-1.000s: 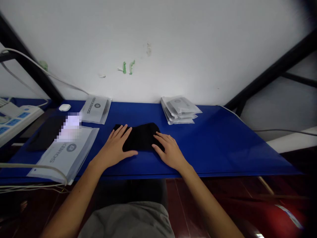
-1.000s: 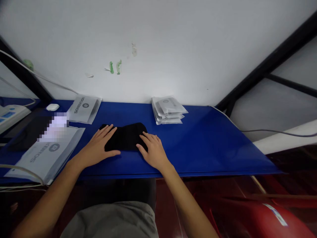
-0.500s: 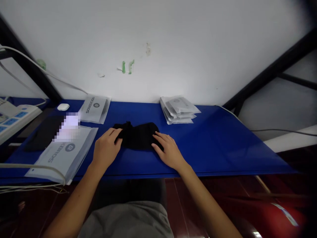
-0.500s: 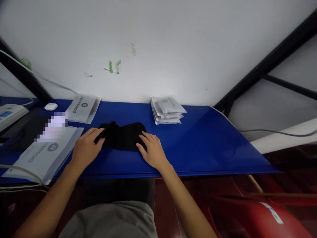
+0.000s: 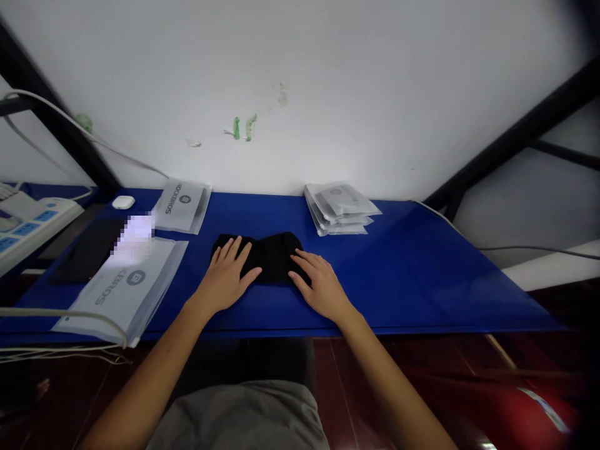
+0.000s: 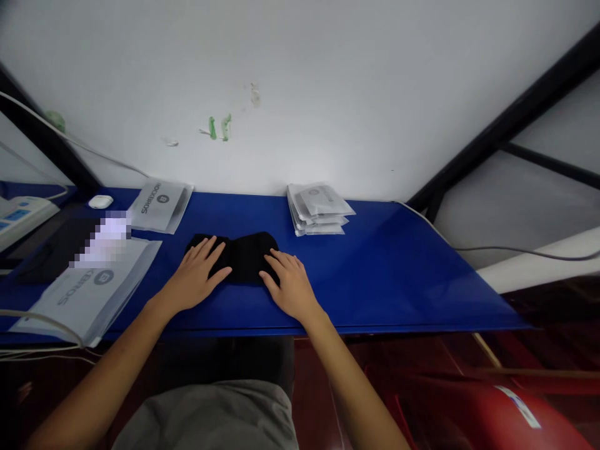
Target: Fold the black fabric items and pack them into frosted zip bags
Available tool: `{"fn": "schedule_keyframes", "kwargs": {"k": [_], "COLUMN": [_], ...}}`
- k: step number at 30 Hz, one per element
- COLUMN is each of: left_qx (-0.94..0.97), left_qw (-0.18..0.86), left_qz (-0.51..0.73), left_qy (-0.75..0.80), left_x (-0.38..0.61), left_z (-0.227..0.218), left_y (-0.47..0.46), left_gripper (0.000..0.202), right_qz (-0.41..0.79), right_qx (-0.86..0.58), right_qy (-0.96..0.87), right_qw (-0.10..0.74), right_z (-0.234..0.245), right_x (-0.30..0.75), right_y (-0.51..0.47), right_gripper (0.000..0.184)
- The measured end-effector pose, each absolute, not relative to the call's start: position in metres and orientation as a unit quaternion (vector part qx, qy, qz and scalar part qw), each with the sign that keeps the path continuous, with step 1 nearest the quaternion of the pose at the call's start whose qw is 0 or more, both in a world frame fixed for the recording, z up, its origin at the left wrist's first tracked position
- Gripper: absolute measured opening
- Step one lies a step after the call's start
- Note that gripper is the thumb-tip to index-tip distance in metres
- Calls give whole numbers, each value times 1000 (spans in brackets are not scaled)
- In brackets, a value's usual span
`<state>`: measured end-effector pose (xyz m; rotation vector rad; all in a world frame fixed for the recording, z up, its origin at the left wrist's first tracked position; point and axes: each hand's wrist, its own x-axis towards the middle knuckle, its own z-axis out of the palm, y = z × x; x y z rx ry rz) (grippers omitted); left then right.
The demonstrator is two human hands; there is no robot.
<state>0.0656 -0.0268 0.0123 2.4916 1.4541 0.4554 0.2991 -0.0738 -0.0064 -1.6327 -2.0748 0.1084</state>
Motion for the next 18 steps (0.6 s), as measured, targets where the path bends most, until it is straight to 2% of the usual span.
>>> {"fn": "schedule_keyframes", "kwargs": {"k": [4, 10, 13, 18], "left_qx": [839, 715, 695, 692], "left_qw": [108, -5, -30, -32], "left_qz": [149, 190, 183, 224], "left_qy": [512, 673, 695, 685], "left_x": [66, 48, 44, 49], "left_z": [8, 12, 10, 7], "left_y": [-27, -39, -43, -44], "left_gripper": [69, 67, 58, 32], "right_qz": [41, 44, 40, 33], "right_qx": [-601, -596, -596, -595], "right_qy": [-758, -762, -762, -764], "right_qw": [250, 251, 250, 247], "right_z": [-8, -6, -6, -7], "right_x": [299, 300, 299, 299], "right_y": [-74, -74, -74, -74], "right_gripper": [40, 40, 39, 39]}}
